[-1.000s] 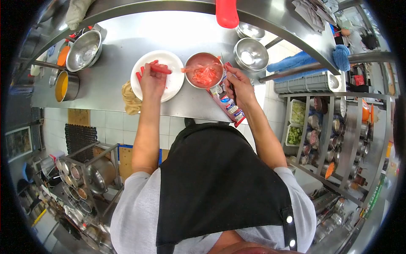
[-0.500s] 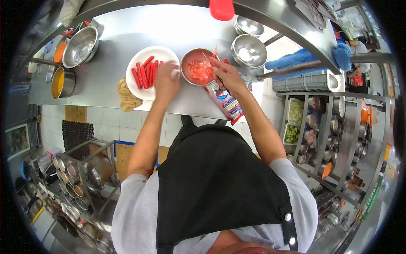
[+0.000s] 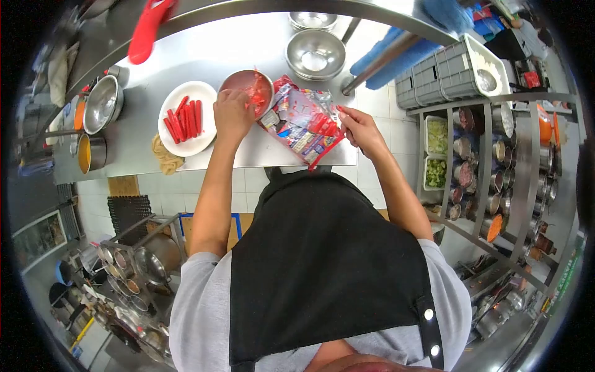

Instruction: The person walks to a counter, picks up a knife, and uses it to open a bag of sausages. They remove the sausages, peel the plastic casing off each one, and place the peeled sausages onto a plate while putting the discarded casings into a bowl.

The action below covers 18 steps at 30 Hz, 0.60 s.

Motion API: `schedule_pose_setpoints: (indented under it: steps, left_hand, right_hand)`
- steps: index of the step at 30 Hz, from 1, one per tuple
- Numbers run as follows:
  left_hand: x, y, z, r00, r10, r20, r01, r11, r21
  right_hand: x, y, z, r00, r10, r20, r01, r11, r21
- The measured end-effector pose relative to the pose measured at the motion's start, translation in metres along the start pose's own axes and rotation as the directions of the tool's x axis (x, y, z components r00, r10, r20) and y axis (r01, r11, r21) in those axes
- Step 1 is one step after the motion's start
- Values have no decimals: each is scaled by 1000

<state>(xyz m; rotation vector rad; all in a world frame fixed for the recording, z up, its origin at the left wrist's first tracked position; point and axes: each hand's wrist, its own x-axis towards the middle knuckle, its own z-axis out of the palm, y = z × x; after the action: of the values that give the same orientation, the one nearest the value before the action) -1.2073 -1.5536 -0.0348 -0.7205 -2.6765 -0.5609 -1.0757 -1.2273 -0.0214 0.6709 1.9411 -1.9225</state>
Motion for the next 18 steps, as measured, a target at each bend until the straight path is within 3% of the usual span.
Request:
schedule_pose_setpoints:
  steps: [1,2,4,6,9,10,13,18]
  left_hand:
    - [1,13,-1,995,20,-98,-17,999,33]
    - [0,29,8,998,-42,-52,43,999,22]
    - [-11,69,51,963,-197,186,243,929,-277]
    - [-10,118,67,819,-172,547,355,902,-247]
    - [-24,143,106,843,-175,509,266,957,-113]
    - [-12,139,103,724,-210,658,392,909,-141]
    - [-18,110,120,658,-244,712,608,730,-312]
    - [-17,121,115,712,-262,651,555,778,-294]
  right_hand:
    - [-9,6,-12,999,36,-5,-36,999,-30]
    - [-12,21,-25,999,27,-22,-28,998,-50]
    - [-12,36,-41,999,-24,-31,19,987,-157]
    - [-2,56,-50,996,-90,-24,83,974,-211]
    - [13,68,-53,991,-127,51,136,954,-269]
    - [13,64,-53,988,-138,69,152,946,-286]
    - [10,49,-52,986,-138,95,160,942,-296]
    - [39,74,-48,964,-221,148,252,938,-240]
